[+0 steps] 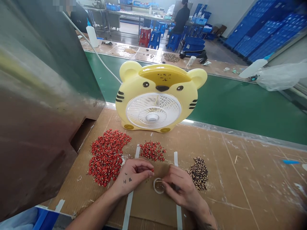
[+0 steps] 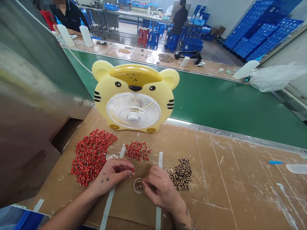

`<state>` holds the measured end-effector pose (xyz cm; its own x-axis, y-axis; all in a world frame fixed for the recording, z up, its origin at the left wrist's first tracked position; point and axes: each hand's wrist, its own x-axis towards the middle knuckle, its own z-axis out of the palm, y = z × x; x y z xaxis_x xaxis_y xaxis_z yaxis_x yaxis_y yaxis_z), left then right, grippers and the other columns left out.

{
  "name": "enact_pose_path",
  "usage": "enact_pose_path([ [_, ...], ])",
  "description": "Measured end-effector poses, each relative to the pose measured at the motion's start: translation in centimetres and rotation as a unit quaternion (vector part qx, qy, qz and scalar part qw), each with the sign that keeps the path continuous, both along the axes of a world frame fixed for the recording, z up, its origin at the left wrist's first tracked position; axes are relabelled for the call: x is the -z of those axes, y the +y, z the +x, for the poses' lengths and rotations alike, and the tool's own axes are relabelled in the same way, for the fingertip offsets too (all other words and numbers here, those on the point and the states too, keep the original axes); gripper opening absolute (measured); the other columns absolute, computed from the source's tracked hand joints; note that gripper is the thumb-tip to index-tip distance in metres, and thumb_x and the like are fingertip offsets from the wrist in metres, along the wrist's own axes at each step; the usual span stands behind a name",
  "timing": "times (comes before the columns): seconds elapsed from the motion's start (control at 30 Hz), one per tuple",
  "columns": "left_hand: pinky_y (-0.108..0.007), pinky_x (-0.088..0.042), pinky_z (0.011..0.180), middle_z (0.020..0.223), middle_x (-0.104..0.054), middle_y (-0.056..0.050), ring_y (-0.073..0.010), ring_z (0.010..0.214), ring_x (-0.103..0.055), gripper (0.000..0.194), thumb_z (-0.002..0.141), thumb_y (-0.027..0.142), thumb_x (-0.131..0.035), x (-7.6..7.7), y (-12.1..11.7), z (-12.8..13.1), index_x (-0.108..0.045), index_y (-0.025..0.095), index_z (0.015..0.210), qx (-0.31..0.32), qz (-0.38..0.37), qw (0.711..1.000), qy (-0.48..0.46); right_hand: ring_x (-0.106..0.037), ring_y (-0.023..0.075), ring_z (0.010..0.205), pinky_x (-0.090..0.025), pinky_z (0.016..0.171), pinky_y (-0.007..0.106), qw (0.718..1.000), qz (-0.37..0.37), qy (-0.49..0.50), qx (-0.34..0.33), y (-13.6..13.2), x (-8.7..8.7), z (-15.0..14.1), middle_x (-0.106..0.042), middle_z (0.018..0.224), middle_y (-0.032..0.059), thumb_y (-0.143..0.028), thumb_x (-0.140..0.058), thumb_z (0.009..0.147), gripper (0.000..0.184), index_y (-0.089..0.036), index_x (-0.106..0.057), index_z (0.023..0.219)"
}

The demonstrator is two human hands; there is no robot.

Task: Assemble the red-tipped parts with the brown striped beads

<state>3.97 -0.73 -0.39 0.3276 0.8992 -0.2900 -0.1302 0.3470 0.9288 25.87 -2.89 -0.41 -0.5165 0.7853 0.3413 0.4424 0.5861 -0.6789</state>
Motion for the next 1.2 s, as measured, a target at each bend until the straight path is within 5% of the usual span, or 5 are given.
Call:
enact_pose_path([
  [0.37, -0.023, -0.047, 0.063, 0.077, -0.075, -0.004, -0.0146, 0.067, -0.064, 0.009, 0.074, 0.018, -0.074, 0.29, -0.26, 0.27, -0.078, 0.017, 0.082, 0.022, 0.036, 0.998, 0.047, -0.046, 0.0157, 0.059, -0.031, 0.055, 0.028, 1.000, -0.024, 0.014, -0.010, -0.01, -0.10, 0.26, -0.050, 0.061, 0.0000, -0.019, -0.054, 0.088, 0.019, -0.020, -0.054, 0.069],
  [0.73, -0.024, -0.046, 0.067, 0.081, -0.076, -0.005, -0.0150, 0.070, -0.063, 0.014, 0.075, 0.023, -0.074, 0.24, -0.39, 0.37, -0.080, 0.016, 0.086, 0.011, -0.002, 0.999, 0.031, -0.051, 0.0164, 0.062, -0.038, 0.059, 0.030, 0.954, -0.104, 0.244, 0.140, -0.56, 0.18, 0.48, -0.056, 0.066, -0.0002, -0.015, -0.060, 0.089, 0.012, -0.021, -0.066, 0.079],
  [1.2, -0.024, -0.046, 0.065, 0.076, -0.075, -0.004, -0.0146, 0.066, -0.062, 0.013, 0.073, 0.024, -0.074, -0.38, -0.22, 0.62, -0.079, 0.016, 0.083, 0.012, -0.017, 0.999, 0.041, -0.052, 0.0154, 0.062, -0.039, 0.059, 0.028, 0.957, -0.094, 0.229, 0.151, -0.38, 0.01, 0.07, -0.057, 0.067, -0.0007, -0.012, -0.061, 0.088, 0.013, -0.021, -0.066, 0.081],
])
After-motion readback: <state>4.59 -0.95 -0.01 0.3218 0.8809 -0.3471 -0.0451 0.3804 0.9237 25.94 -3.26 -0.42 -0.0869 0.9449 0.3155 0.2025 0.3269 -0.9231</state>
